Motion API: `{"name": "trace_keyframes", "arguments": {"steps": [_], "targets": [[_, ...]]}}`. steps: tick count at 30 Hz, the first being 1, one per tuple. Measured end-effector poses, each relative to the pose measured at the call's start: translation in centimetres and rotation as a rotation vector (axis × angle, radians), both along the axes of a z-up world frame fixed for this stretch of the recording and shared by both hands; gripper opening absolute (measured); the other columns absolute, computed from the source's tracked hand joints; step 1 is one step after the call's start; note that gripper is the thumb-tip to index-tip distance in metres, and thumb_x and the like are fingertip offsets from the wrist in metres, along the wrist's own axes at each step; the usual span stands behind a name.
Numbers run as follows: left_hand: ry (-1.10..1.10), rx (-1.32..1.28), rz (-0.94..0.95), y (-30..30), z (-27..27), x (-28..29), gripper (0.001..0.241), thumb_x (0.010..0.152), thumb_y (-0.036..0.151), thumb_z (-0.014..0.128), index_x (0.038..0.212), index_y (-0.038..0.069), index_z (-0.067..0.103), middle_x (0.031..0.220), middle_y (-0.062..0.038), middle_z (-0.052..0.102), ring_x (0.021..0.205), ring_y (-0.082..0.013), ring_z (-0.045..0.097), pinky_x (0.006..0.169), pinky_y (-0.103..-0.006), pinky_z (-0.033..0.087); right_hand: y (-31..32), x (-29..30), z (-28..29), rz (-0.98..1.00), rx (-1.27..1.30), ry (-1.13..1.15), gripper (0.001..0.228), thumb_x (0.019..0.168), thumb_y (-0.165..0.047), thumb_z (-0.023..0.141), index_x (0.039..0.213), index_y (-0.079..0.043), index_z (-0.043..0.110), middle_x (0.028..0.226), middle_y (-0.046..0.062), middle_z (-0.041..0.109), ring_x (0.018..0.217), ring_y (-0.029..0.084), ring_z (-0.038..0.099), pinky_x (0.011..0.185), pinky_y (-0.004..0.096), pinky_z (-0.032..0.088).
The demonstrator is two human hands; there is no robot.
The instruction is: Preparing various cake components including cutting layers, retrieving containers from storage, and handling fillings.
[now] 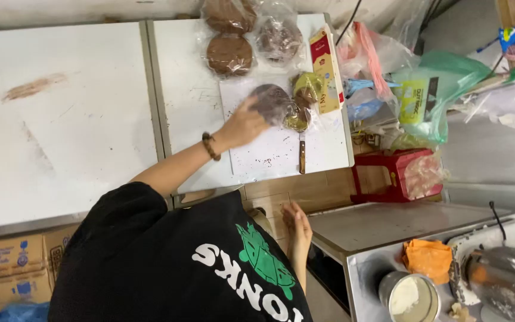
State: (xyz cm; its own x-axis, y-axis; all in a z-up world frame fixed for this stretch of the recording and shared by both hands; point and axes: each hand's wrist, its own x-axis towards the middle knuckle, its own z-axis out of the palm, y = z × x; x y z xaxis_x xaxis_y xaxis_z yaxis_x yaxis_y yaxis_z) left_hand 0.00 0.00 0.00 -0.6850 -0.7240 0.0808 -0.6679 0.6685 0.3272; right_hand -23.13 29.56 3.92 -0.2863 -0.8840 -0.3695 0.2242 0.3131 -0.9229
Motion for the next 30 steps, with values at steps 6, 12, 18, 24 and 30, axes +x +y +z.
{"name": "trace_keyframes", "arguments": {"steps": [6,12,18,24,30], "targets": [[0.352,-0.111,0.008,-2.9,7.9,-1.0,0.038,0.08,0.05,0.081,0.097,0.016,0.078,0.15,-0.022,0.054,0.14,-0.0364,0.04,0.121,-0.0567,0.021,1.0,0.2,-4.4,-0.041,0.0,-0.108,0.047,0.104,-0.024,0.055,0.139,0.007,0.057,0.129,0.022,0.069,0.119,0.028,0.067,0.103,0.039,0.051],[0.404,-0.156,0.256,-13.7,4.4,-2.1,0.058,0.087,0.046,0.081,0.126,0.003,0.071,0.14,-0.02,0.058,0.139,-0.0415,0.038,0.113,-0.0642,0.02,-1.3,-1.9,-2.5,-0.033,0.006,-0.035,0.043,0.104,-0.022,0.056,0.137,0.006,0.059,0.128,0.02,0.07,0.118,0.026,0.067,0.103,0.037,0.052],[0.586,-0.275,0.341,-5.6,10.2,-1.5,0.014,0.098,0.025,0.077,0.108,0.016,0.074,0.116,-0.001,0.073,0.116,-0.0215,0.065,0.119,-0.0503,0.038,-6.3,-12.0,-0.9,-0.096,-0.015,0.154,0.041,0.102,-0.024,0.057,0.135,0.0,0.063,0.128,0.011,0.071,0.118,0.021,0.068,0.1,0.037,0.056],[0.391,-0.325,0.577,-1.9,12.0,-3.5,0.052,0.091,0.028,0.083,0.136,0.008,0.063,0.168,-0.028,0.033,0.159,-0.0461,0.027,0.13,-0.0618,0.018,-18.3,-34.6,2.7,-0.542,-0.631,0.542,0.018,0.107,-0.016,0.068,0.117,0.0,0.067,0.116,0.018,0.071,0.101,0.019,0.068,0.088,0.032,0.055],[0.458,-0.436,0.845,0.9,14.6,-14.9,0.036,0.105,0.023,0.072,0.133,0.004,0.06,0.173,-0.032,0.015,0.159,-0.0519,0.005,0.13,-0.0621,0.009,-35.2,-58.6,15.1,-0.702,-0.982,0.363,0.053,0.11,-0.046,0.046,0.135,-0.002,0.062,0.1,0.017,0.074,0.067,0.013,0.058,0.06,0.024,0.044]]}}
